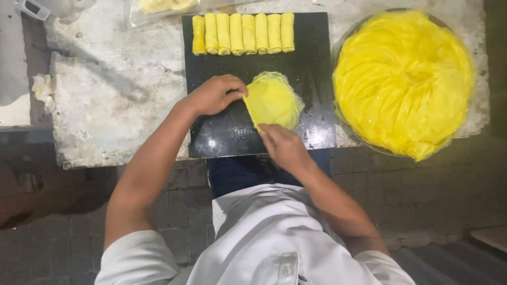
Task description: The person is preparing spring rolls by portioning filling from a pan onto yellow wrappers using a ladle and then rolling them by hand on a work surface.
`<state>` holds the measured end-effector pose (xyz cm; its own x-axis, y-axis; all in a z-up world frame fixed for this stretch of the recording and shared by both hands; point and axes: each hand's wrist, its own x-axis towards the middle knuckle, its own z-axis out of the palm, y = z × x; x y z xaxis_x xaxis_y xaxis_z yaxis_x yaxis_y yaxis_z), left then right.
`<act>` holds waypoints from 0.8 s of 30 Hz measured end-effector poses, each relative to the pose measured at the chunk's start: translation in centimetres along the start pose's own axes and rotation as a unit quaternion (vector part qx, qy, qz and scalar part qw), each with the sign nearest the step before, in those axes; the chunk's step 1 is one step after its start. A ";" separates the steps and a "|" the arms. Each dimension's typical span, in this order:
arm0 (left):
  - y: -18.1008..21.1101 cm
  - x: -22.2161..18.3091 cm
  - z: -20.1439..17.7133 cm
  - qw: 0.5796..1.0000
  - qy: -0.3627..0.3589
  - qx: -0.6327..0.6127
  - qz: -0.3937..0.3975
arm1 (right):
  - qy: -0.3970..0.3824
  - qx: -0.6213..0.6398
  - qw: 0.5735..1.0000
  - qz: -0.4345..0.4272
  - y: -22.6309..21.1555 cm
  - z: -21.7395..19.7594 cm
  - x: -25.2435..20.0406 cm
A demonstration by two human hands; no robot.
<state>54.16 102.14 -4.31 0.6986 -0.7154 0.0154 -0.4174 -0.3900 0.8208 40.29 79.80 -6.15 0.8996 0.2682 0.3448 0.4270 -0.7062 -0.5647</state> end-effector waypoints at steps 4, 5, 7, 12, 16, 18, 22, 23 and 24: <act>-3.9 -2.4 2.0 0.993 0.041 0.101 0.044 | -0.017 -0.026 0.996 -0.085 -3.4 0.7 -0.2; -4.4 -2.8 2.3 0.993 0.043 0.100 0.041 | -0.019 -0.025 0.996 -0.087 -3.7 0.7 -0.6; -5.3 -3.5 3.0 0.977 0.105 0.178 0.058 | -0.050 0.017 0.992 -0.112 -4.3 0.5 -1.4; -2.5 -4.6 5.0 0.956 0.198 0.212 0.042 | -0.053 0.025 0.995 -0.086 -1.1 -1.6 -2.8; 2.9 -4.8 7.5 0.963 0.161 0.214 0.028 | -0.063 -0.114 0.990 -0.047 2.2 -4.4 -1.7; 3.6 -4.9 10.6 0.955 0.156 0.249 0.039 | -0.085 -0.118 0.988 -0.049 3.5 -5.0 -2.0; 3.4 -4.9 16.6 0.926 0.192 0.315 0.087 | -0.101 -0.121 0.984 -0.089 6.4 -5.4 -2.4; 3.6 -4.7 16.9 0.926 0.191 0.316 0.084 | -0.102 -0.118 0.984 -0.090 6.9 -5.2 -2.1; 3.9 -4.5 17.2 0.924 0.215 0.305 0.080 | -0.087 -0.117 0.982 -0.118 7.3 -5.0 -1.8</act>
